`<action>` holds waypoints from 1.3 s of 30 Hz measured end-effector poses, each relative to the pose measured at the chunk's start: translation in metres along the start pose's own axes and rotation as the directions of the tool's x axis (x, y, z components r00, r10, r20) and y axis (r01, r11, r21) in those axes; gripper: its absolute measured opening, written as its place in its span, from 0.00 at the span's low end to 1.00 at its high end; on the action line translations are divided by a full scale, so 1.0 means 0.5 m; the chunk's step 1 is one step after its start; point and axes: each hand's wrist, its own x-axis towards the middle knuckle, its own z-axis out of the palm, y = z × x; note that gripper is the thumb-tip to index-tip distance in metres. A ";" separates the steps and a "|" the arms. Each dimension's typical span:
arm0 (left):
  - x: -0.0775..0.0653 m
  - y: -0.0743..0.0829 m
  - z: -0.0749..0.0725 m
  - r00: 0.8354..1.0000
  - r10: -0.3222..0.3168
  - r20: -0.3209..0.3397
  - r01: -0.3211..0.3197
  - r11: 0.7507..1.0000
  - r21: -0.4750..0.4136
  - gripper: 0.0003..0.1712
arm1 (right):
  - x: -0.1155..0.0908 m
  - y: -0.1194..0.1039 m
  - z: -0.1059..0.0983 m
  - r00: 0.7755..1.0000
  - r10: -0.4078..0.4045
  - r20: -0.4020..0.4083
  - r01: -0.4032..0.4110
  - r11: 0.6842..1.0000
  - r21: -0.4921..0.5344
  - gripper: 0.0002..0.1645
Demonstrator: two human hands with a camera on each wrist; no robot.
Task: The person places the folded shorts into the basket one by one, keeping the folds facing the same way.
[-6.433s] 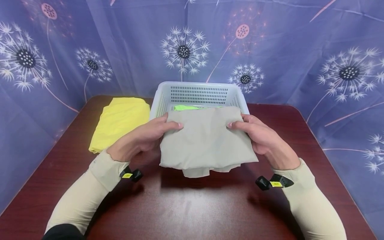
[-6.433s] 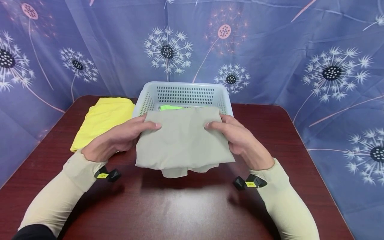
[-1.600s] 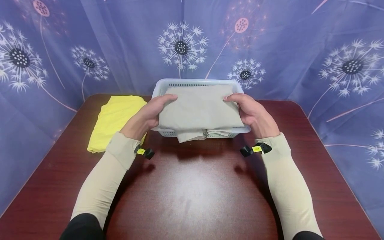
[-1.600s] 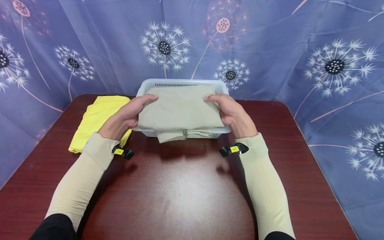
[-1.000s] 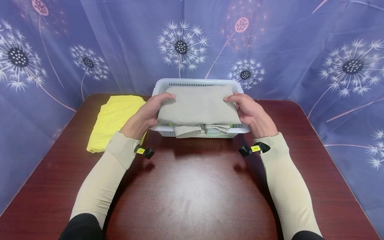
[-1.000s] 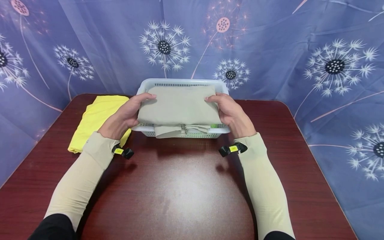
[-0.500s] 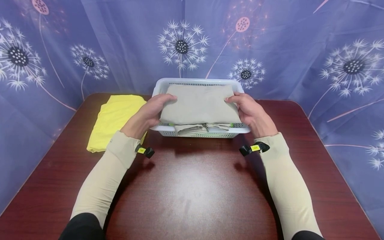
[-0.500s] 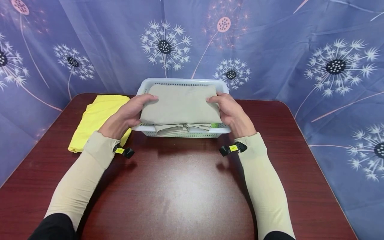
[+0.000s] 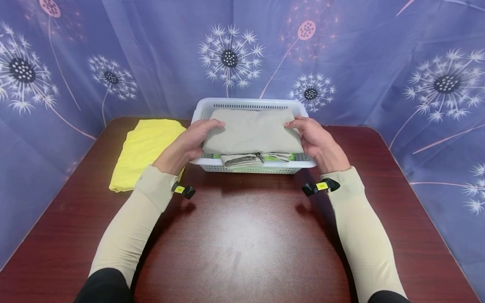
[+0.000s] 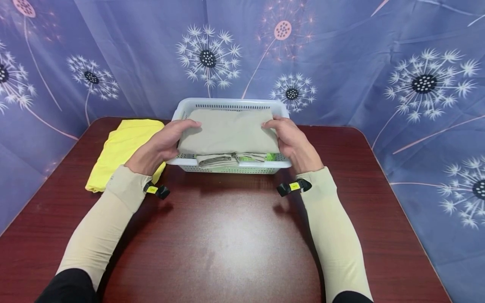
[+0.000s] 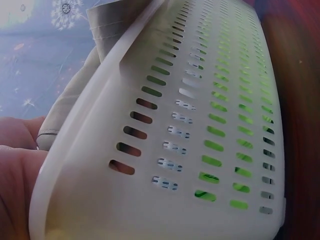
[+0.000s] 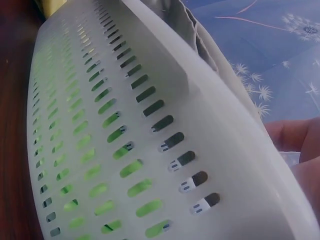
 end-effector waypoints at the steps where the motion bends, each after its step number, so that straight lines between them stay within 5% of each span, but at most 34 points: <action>1: 0.001 0.000 0.000 1.000 0.001 -0.004 -0.001 1.000 0.002 0.08 | 0.000 0.000 -0.001 1.000 0.002 0.003 -0.002 1.000 0.004 0.22; 7: 0.007 -0.004 0.001 0.999 0.011 -0.047 -0.009 0.999 0.048 0.09 | 0.003 0.000 -0.002 1.000 -0.009 -0.004 0.009 1.000 -0.008 0.23; 18: 0.012 -0.009 0.004 0.998 0.029 -0.051 -0.020 0.984 0.176 0.22 | 0.008 0.010 0.005 0.997 -0.074 -0.005 0.071 0.972 -0.224 0.33; 39: 0.015 -0.014 0.011 0.998 0.008 -0.055 0.006 0.969 0.248 0.23 | 0.010 0.015 0.011 0.998 -0.057 0.003 0.056 0.961 -0.272 0.29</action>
